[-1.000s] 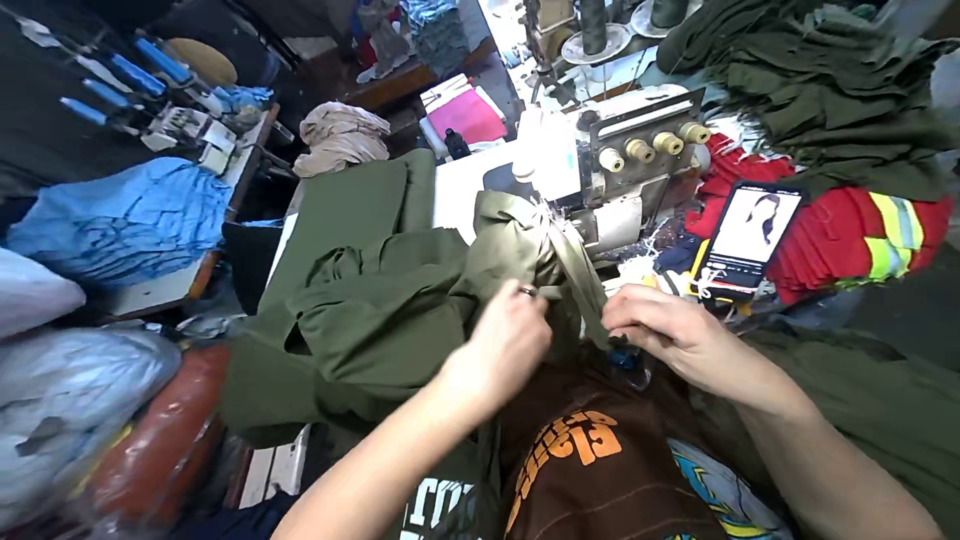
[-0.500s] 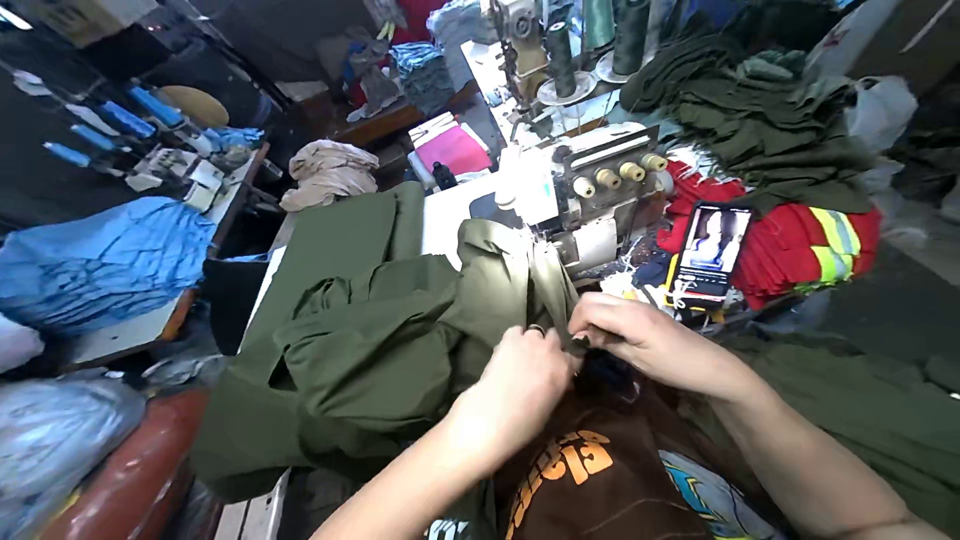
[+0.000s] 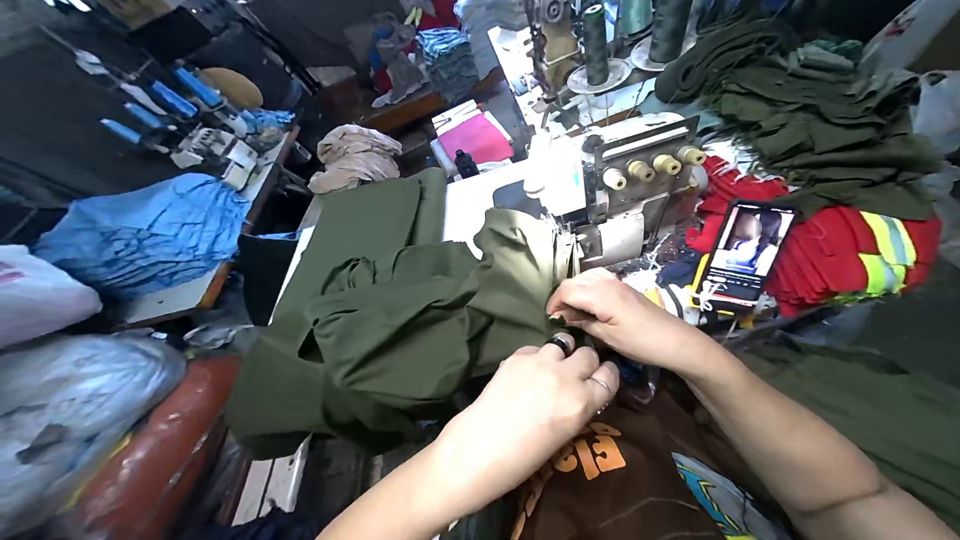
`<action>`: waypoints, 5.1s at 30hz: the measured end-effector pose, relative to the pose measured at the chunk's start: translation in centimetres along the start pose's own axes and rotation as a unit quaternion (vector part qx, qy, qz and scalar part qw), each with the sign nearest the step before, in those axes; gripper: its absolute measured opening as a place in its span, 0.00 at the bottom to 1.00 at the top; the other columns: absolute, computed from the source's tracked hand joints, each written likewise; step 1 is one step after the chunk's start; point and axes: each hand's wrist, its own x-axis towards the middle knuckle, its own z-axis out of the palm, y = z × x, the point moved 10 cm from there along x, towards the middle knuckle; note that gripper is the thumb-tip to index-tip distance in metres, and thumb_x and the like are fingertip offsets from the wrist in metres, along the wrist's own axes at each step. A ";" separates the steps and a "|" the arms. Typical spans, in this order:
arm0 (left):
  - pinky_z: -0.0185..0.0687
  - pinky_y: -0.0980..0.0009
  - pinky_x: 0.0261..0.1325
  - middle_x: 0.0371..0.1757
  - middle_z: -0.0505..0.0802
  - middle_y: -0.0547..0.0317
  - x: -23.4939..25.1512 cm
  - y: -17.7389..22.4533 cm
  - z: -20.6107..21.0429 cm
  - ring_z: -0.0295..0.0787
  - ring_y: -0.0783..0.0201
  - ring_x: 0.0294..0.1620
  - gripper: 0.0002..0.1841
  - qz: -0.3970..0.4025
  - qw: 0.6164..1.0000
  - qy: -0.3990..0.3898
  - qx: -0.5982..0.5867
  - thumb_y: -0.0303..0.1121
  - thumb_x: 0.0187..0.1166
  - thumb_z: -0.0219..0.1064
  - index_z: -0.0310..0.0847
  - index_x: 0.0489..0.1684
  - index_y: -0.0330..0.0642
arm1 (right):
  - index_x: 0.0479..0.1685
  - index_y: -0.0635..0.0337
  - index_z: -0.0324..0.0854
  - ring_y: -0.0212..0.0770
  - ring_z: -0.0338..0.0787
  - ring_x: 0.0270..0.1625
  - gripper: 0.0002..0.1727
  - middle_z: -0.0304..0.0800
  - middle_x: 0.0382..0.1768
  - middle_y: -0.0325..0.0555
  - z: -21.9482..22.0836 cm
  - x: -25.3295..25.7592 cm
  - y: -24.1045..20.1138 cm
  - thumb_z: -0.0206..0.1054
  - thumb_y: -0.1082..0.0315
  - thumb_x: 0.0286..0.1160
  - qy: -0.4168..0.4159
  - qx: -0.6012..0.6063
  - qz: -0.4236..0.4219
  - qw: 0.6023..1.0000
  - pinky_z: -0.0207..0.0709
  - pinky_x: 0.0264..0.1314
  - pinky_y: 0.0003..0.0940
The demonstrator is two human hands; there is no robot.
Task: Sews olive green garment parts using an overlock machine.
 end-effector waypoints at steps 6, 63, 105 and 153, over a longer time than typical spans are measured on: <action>0.87 0.63 0.42 0.47 0.95 0.55 -1.2 -4.1 -2.4 0.94 0.56 0.46 0.08 -0.100 0.992 0.068 -0.041 0.28 0.84 0.63 0.88 0.51 0.44 | 0.51 0.63 0.88 0.43 0.89 0.57 0.13 0.93 0.48 0.49 2.0 -1.4 2.2 0.58 0.71 0.82 -0.096 0.034 0.086 0.991 0.68 0.72 0.53; 0.65 0.54 0.61 0.16 0.79 0.70 4.4 -8.9 -3.1 0.79 0.71 0.26 0.28 0.066 0.982 -0.087 -0.153 0.58 0.83 0.59 0.81 0.13 0.51 | 0.53 0.51 0.88 0.17 0.88 0.43 0.10 0.90 0.55 0.30 0.4 -6.2 4.0 0.62 0.61 0.88 0.120 0.294 0.001 0.948 0.84 0.42 0.13; 0.67 0.52 0.73 0.36 0.90 0.71 0.3 -16.9 -5.6 0.85 0.73 0.48 0.21 -0.082 0.984 -0.067 -0.140 0.53 0.87 0.58 0.87 0.29 0.51 | 0.56 0.66 0.82 0.41 0.93 0.57 0.10 0.92 0.55 0.46 2.7 -5.3 15.7 0.59 0.77 0.84 0.377 0.310 0.065 0.871 0.89 0.64 0.41; 0.67 0.59 0.70 0.35 0.89 0.77 -1.4 -13.5 -7.3 0.83 0.76 0.48 0.12 -0.003 0.988 0.031 -0.152 0.52 0.80 0.69 0.90 0.34 0.59 | 0.47 0.62 0.92 0.28 0.85 0.30 0.06 0.91 0.43 0.45 -1.4 3.5 8.0 0.71 0.73 0.78 0.110 0.134 0.040 0.984 0.82 0.34 0.24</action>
